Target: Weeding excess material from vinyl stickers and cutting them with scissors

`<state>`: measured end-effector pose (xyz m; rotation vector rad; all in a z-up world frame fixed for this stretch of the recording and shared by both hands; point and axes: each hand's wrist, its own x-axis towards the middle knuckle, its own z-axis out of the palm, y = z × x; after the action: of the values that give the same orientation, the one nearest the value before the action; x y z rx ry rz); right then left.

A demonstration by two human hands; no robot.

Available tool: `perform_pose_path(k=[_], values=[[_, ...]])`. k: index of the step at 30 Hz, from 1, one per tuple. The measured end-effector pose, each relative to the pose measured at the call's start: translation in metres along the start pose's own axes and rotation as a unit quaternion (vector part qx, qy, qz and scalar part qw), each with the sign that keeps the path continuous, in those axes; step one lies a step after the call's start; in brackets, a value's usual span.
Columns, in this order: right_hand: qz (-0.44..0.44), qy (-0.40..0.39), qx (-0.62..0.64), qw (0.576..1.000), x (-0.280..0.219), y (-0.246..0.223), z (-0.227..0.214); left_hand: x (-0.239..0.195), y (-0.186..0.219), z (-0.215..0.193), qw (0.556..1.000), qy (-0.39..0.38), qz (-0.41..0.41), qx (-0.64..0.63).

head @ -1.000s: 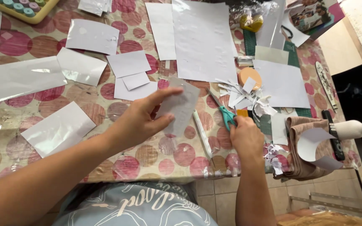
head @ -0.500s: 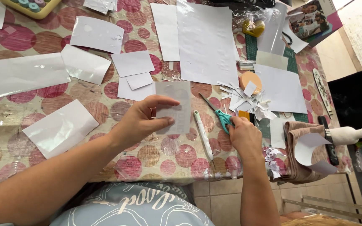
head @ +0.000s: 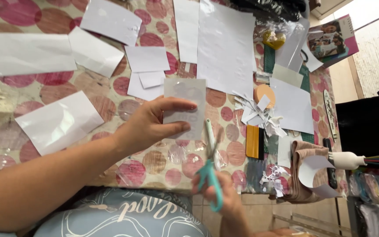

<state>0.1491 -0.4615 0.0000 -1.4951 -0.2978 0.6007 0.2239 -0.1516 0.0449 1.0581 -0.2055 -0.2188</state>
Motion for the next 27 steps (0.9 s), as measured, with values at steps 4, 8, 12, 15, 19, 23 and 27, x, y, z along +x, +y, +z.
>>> perform_pose_path(k=[4,8,12,15,19,23,27], values=[[0.031,0.001,-0.053,0.998,0.005,-0.019,0.036,-0.002,-0.007,0.001,0.997,0.016,0.038,0.061],[0.016,0.066,-0.068,0.995,0.012,-0.008,0.036,-0.003,-0.010,0.001,0.987,0.005,0.065,0.146],[0.021,0.088,-0.044,0.995,0.014,-0.009,0.037,-0.005,-0.006,0.002,0.982,0.005,0.056,0.182],[0.037,0.089,-0.032,0.995,0.012,-0.005,0.034,-0.005,-0.008,0.001,0.982,-0.005,0.070,0.176],[0.033,0.112,-0.069,0.991,0.015,-0.009,0.042,-0.004,-0.011,-0.001,0.981,0.001,0.066,0.183],[0.017,0.138,-0.148,0.979,0.017,-0.012,0.048,-0.003,-0.013,-0.001,0.981,0.004,0.070,0.182],[0.000,0.134,-0.171,0.976,0.022,-0.016,0.049,-0.003,-0.015,0.000,0.981,-0.014,0.060,0.185]])
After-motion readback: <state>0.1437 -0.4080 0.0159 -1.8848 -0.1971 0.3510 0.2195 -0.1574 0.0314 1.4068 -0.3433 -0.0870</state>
